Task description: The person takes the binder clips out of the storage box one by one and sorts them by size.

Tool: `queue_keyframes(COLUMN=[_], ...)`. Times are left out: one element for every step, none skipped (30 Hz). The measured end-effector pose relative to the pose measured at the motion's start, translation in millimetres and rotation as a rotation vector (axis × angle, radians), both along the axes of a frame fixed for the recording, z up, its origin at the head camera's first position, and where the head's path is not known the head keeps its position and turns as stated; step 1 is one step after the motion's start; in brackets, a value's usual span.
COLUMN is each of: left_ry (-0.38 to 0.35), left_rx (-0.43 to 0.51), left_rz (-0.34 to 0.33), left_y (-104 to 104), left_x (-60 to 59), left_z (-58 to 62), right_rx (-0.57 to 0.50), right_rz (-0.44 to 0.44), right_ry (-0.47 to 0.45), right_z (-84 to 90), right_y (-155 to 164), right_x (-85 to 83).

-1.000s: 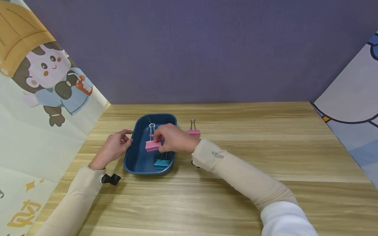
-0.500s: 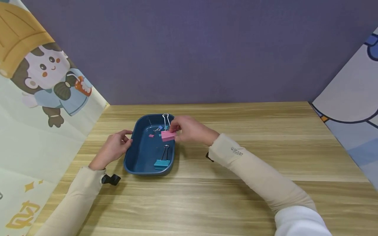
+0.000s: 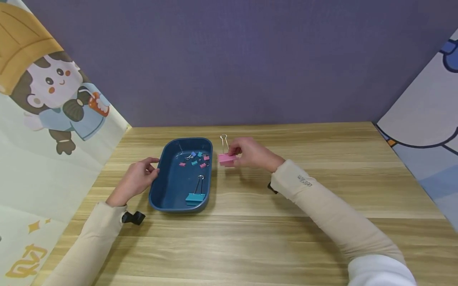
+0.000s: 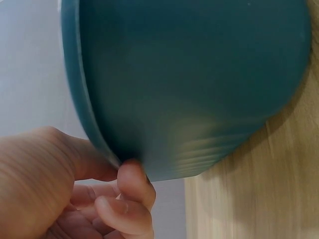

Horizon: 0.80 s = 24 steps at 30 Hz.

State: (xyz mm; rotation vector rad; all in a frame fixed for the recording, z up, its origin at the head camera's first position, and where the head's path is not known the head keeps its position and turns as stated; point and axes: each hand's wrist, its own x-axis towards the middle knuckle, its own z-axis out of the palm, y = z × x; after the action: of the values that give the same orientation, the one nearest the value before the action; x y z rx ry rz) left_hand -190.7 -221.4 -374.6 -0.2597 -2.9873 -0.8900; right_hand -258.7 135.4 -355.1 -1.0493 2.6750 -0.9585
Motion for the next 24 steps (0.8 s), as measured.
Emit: queue_keyframes(left_ry=[0.0, 0.002, 0.002, 0.004, 0.005, 0.006, 0.005, 0.004, 0.003, 0.003, 0.006, 0.007, 0.007, 0.01, 0.01, 0.008, 0.005, 0.001, -0.003, -0.007, -0.01, -0.012, -0.012, -0.01], left_rx=[0.002, 0.003, 0.004, 0.004, 0.003, 0.002, 0.002, 0.0, 0.0, 0.001, 0.002, 0.003, 0.003, 0.003, 0.004, 0.004, 0.004, 0.005, 0.006, 0.008, 0.007, 0.006, 0.004, 0.002], left_rz=[-0.001, -0.001, -0.001, -0.001, -0.001, -0.001, -0.001, 0.0, 0.001, 0.001, -0.001, -0.001, -0.001, -0.001, -0.001, -0.001, -0.001, 0.002, 0.003, 0.004, 0.005, 0.006, 0.006, 0.005], left_y=[-0.2, -0.3, -0.4, -0.4, -0.4, -0.3, -0.5, -0.3, -0.3, -0.3, -0.3, -0.3, -0.4, -0.4, -0.4, -0.4, -0.4, -0.4, -0.4, -0.3, -0.3, -0.3, -0.3, -0.4], left_x=[0.0, 0.1, 0.1, 0.1, 0.2, 0.3, 0.3, 0.4, 0.4, 0.3, 0.3, 0.2, 0.1, 0.1, 0.0, 0.0, 0.1, 0.1, 0.1, 0.2, 0.2, 0.2, 0.2, 0.2], left_z=[-0.3, -0.4, -0.5, -0.7, -0.8, -0.8, -0.9, -0.8, -0.7, -0.7, -0.5, -0.4, -0.4, -0.4, -0.4, -0.3, -0.2, -0.3, -0.2, -0.2, -0.2, -0.1, -0.1, -0.2], right_rx=[0.001, 0.003, 0.008, 0.01, 0.011, 0.013, 0.012, 0.011, 0.009, 0.004, 0.005, 0.006, 0.006, 0.007, 0.013, 0.021, 0.025, 0.027, 0.031, 0.035, 0.038, 0.036, 0.035, 0.036], right_rz=[-0.007, -0.014, -0.022, -0.03, -0.041, -0.049, -0.054, -0.058, -0.063, -0.066, -0.067, -0.068, -0.068, -0.071, -0.077, -0.08, -0.084, -0.089, -0.093, -0.097, -0.101, -0.104, -0.107, -0.111], right_ry=[-0.009, -0.019, -0.029, -0.043, -0.054, -0.06, -0.069, -0.073, -0.074, -0.073, -0.064, -0.061, -0.058, -0.055, -0.056, -0.058, -0.063, -0.067, -0.066, -0.065, -0.066, -0.068, -0.069, -0.069], right_z=[-1.0, -2.3, -3.3, -4.1, -4.8, -5.4, -5.8, -6.4, -7.3, -7.7, -8.5, -9.7, -10.9, -12.1, -13.3, -14.1, -15.2, -16.2, -16.8, -17.5, -18.2, -19.0, -20.0, -21.0], right_y=[2.6, 5.1, 7.5, 9.9, 12.3, 14.6, 17.1, 19.3, 21.6, 24.1, 26.3, 28.6, 30.8, 32.9, 35.1, 36.9, 38.4, 40.0, 41.4, 42.8, 44.0, 44.8, 45.7, 46.7], right_x=[-1.0, -2.0, -2.9, -3.3, -3.8, -4.3, -4.8, -5.4, -6.3, -6.9, -8.0, -9.4, -10.6, -11.7, -12.7, -13.2, -14.0, -14.8, -15.0, -15.3, -15.5, -16.1, -16.6, -17.1])
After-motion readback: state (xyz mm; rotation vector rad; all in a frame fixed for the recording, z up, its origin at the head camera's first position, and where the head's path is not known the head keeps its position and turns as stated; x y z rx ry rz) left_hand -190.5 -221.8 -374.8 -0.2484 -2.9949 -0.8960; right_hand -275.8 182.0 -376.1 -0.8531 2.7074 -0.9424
